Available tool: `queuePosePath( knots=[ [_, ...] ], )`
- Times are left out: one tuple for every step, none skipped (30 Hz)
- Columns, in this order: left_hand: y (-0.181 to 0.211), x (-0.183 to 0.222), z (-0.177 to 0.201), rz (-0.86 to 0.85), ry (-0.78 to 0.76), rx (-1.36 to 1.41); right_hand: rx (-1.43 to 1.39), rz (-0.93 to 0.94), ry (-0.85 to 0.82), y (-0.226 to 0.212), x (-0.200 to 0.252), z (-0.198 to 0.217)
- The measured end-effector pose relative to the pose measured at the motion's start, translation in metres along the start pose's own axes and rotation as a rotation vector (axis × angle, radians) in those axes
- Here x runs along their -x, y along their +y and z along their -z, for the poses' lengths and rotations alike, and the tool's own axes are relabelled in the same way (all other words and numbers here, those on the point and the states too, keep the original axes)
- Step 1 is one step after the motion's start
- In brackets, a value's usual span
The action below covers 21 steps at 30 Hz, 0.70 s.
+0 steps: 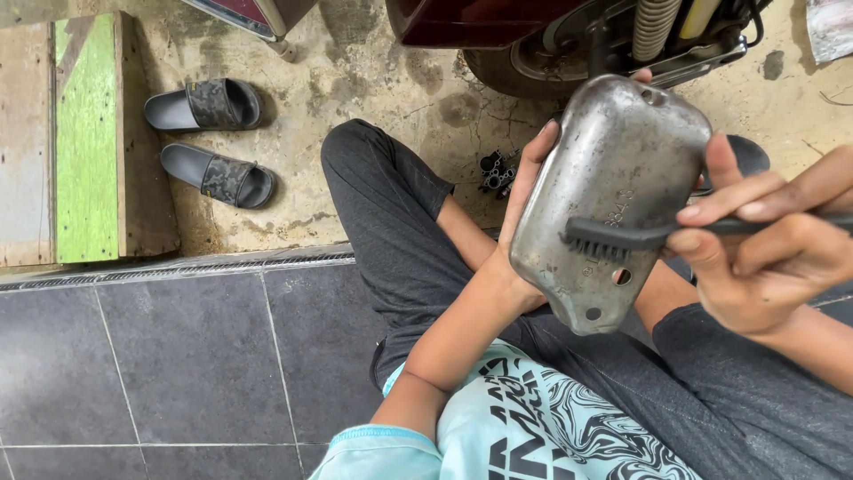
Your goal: Cleaning the interior surface of a motorcycle exhaust shield using a small brush to remove dirt and soot.
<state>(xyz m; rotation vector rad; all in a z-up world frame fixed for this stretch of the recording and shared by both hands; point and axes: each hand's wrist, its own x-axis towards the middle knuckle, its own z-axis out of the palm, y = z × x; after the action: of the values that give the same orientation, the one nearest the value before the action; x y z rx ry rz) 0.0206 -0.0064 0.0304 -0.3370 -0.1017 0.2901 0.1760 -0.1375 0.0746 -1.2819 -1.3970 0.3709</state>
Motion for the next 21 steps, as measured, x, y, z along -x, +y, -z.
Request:
queuePosePath(
  knots=[
    [0.003,0.003,0.004,-0.012,0.084,-0.045,0.023,-0.015,-0.048,-0.003,-0.001,0.000],
    [0.002,-0.001,-0.001,-0.013,0.081,-0.048,0.022,-0.011,-0.048,-0.002,-0.005,0.002],
    [-0.001,-0.004,-0.007,-0.011,-0.015,-0.021,0.042,0.024,-0.070,0.000,-0.008,0.004],
    [-0.003,-0.008,-0.012,-0.010,-0.112,0.005,0.062,0.059,-0.091,0.001,-0.011,0.006],
    [-0.003,-0.010,-0.005,-0.008,-0.111,0.004,0.063,0.058,-0.089,0.012,-0.012,0.011],
    [-0.003,-0.012,0.001,0.049,-0.103,0.038,0.080,0.097,-0.058,0.023,-0.014,0.016],
    [-0.004,-0.013,0.008,0.107,-0.095,0.074,0.099,0.133,-0.028,0.032,-0.014,0.022],
    [-0.005,-0.012,0.002,0.110,-0.093,0.075,0.101,0.131,-0.025,0.036,-0.008,0.028],
    [-0.005,-0.011,-0.005,0.067,-0.087,0.028,0.142,0.036,0.015,0.040,-0.003,0.033],
    [-0.005,-0.011,-0.012,0.023,-0.081,-0.020,0.182,-0.059,0.055,0.043,0.002,0.039],
    [-0.001,-0.010,-0.014,0.024,-0.084,-0.023,0.183,-0.055,0.057,0.036,-0.002,0.028],
    [0.002,-0.009,-0.015,0.013,-0.058,0.005,0.099,0.006,0.032,0.028,-0.005,0.018],
    [0.004,-0.008,-0.017,0.004,-0.030,0.038,0.017,0.061,0.006,0.020,-0.007,0.008],
    [0.004,-0.009,-0.017,0.005,-0.031,0.039,0.019,0.061,0.005,0.010,-0.009,0.003],
    [0.004,-0.010,-0.017,-0.055,-0.081,0.012,0.020,0.056,-0.052,0.000,-0.010,-0.003],
    [0.005,-0.011,-0.017,-0.114,-0.131,-0.016,0.020,0.050,-0.109,-0.009,-0.011,-0.010],
    [0.005,-0.011,-0.017,-0.114,-0.129,-0.014,0.021,0.047,-0.109,-0.002,-0.012,-0.003],
    [0.004,-0.011,-0.018,-0.046,-0.125,0.027,0.066,0.057,-0.105,0.004,-0.012,0.004],
    [0.003,-0.009,-0.018,0.020,-0.119,0.069,0.110,0.066,-0.101,0.010,-0.011,0.011],
    [0.001,-0.007,-0.024,0.019,-0.115,0.071,0.108,0.061,-0.101,0.019,-0.010,0.018],
    [0.000,-0.008,-0.031,0.031,-0.071,0.049,0.134,0.075,-0.064,0.029,-0.011,0.027]
  ],
)
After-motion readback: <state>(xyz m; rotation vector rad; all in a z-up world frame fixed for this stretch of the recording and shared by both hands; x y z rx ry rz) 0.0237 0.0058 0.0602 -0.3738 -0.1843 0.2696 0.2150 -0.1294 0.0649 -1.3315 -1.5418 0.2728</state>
